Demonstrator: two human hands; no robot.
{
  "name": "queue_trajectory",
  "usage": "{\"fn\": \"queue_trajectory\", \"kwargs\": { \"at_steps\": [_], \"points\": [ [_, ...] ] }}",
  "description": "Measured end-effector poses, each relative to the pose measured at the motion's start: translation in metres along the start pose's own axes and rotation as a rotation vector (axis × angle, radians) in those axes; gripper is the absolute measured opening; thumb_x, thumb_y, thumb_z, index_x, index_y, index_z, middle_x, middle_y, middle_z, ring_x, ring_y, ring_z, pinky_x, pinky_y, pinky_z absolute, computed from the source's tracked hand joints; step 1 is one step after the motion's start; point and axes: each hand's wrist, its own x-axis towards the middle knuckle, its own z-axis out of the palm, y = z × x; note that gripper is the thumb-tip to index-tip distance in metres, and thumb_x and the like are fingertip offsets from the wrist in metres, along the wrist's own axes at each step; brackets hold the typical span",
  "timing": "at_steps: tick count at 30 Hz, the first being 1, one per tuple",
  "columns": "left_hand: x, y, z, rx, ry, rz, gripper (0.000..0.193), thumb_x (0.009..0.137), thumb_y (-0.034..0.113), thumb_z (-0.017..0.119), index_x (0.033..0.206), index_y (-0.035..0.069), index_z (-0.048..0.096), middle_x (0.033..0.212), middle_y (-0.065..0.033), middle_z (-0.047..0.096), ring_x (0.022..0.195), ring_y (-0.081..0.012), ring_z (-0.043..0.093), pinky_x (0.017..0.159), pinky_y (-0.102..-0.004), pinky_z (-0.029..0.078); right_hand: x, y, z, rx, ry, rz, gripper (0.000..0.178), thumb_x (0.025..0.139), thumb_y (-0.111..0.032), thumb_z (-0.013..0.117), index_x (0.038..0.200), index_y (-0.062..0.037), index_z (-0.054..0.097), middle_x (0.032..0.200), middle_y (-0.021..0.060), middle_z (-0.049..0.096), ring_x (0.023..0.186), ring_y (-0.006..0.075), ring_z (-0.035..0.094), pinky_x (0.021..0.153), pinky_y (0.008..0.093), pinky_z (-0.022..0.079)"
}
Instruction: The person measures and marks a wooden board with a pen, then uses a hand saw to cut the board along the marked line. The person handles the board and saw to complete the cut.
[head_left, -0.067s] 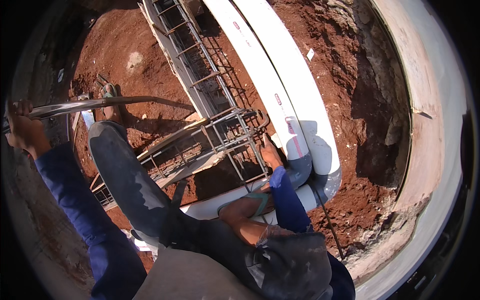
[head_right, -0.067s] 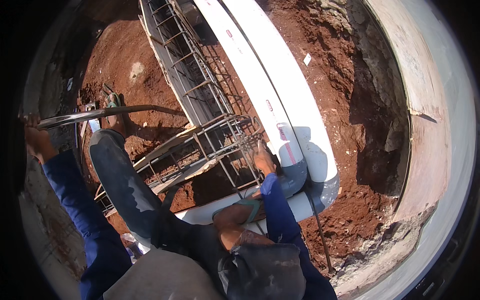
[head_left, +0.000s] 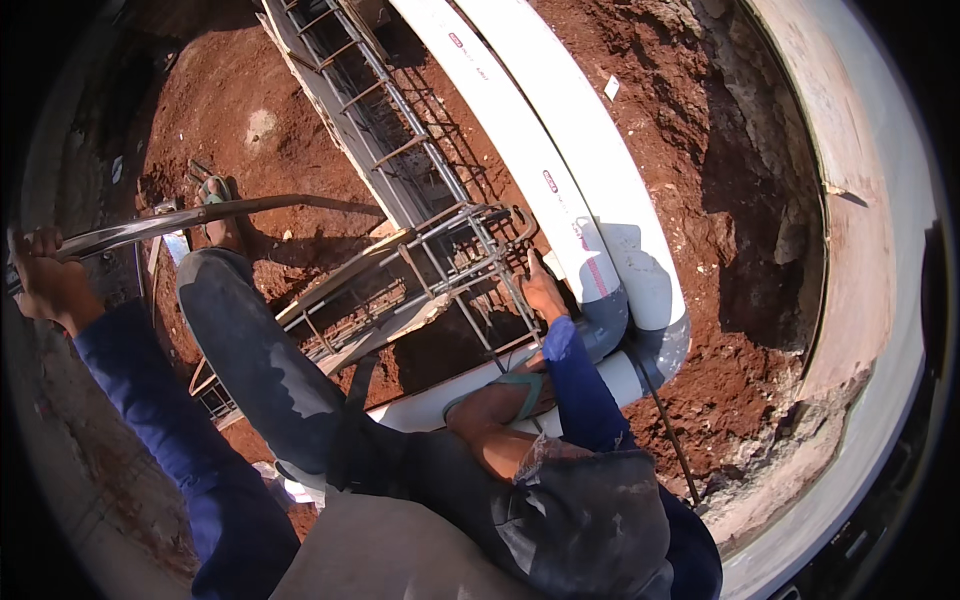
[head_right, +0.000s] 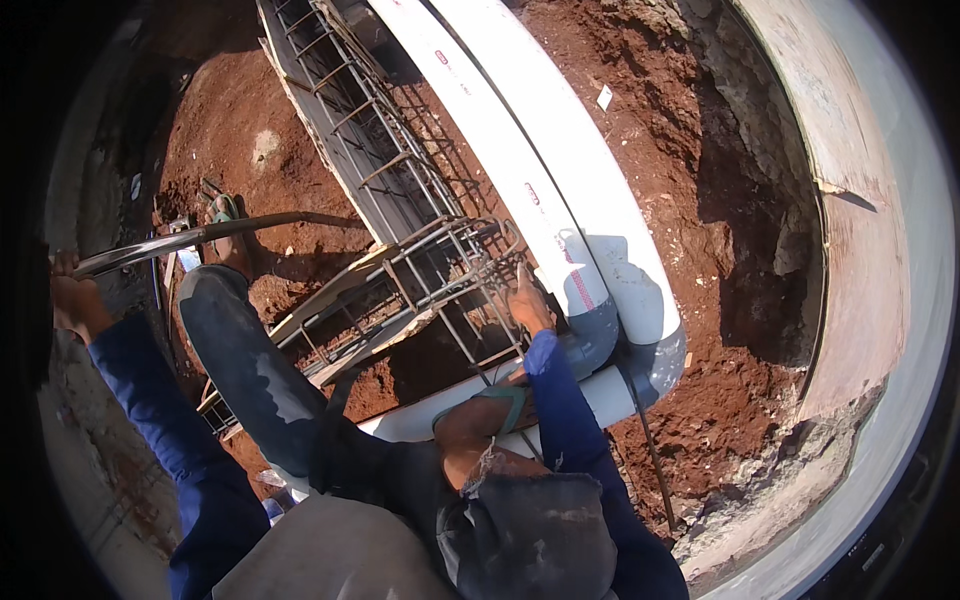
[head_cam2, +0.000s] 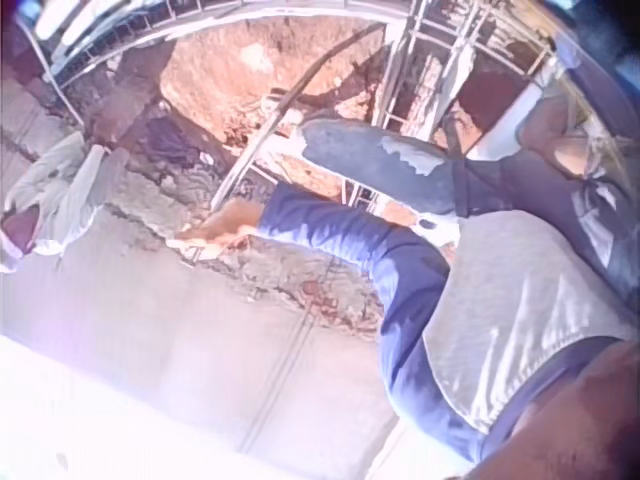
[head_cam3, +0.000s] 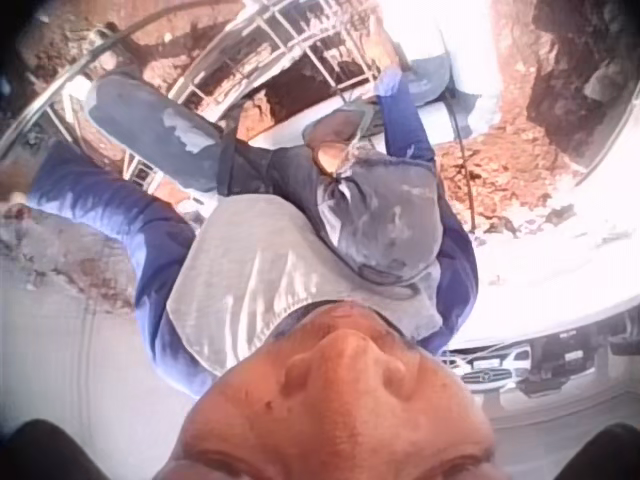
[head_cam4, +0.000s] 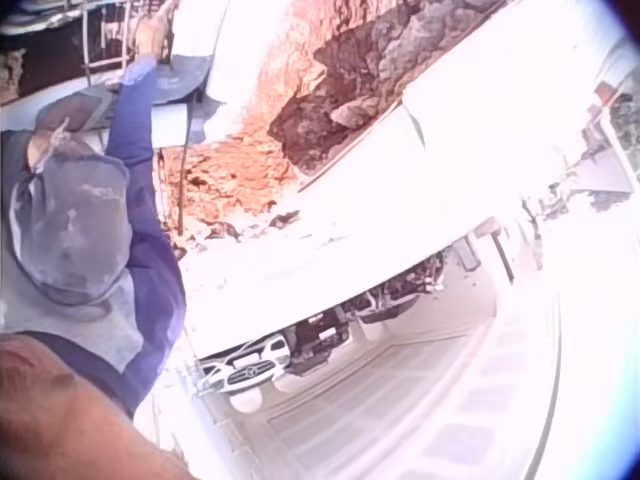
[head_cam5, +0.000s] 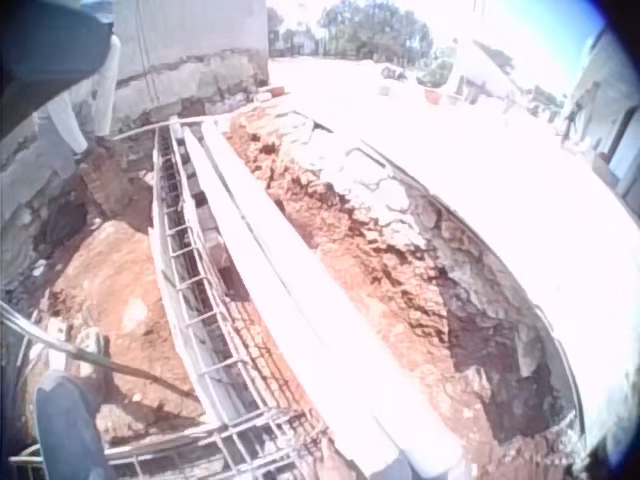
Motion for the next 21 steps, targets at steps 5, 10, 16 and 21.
{"fn": "queue_trajectory", "kwargs": {
  "at_steps": [5,10,16,21],
  "points": [
    [-0.023,0.005,0.096,0.132,0.180,0.101,0.027,0.090,0.003,0.064,0.069,0.002,0.048,0.064,-0.0067,0.044,0.053,-0.0159,0.042,0.054,-0.0352,0.038,0.025,0.033,-0.002,-0.074,-0.141,0.011,0.053,0.096,-0.050,0.056,0.106,0.0017,0.064,0.096,0.0224,0.068,0.087,0.0357,0.065,0.077,0.0437,0.048],
    [-0.062,0.038,0.137,0.215,0.332,0.205,0.028,0.089,0.004,0.068,0.070,0.002,0.048,0.062,-0.0061,0.044,0.049,-0.0154,0.038,0.049,-0.0347,0.036,0.001,-0.013,-0.018,-0.224,-0.159,-0.169,0.049,0.094,-0.044,0.050,0.098,0.0003,0.069,0.099,0.0216,0.069,0.093,0.0355,0.067,0.079,0.0447,0.051],
    [-0.046,0.020,0.164,0.158,0.268,0.192,0.023,0.085,0.003,0.071,0.076,-0.004,0.052,0.060,-0.0082,0.044,0.047,-0.0169,0.039,0.048,-0.0351,0.038,0.020,0.071,0.008,-0.355,-0.109,-0.226,0.036,0.090,-0.024,0.054,0.107,0.0055,0.065,0.109,0.0233,0.068,0.101,0.0366,0.065,0.085,0.0450,0.050],
    [-0.054,0.035,0.159,0.227,0.409,0.179,0.025,0.084,0.005,0.070,0.084,-0.014,0.054,0.061,-0.0124,0.047,0.047,-0.0194,0.042,0.050,-0.0377,0.042,-0.143,-0.047,-0.114,0.286,0.234,-0.271,0.032,0.091,-0.015,0.050,0.112,0.0042,0.064,0.092,0.0261,0.067,0.086,0.0430,0.064,0.081,0.0463,0.052]
  ]
}}
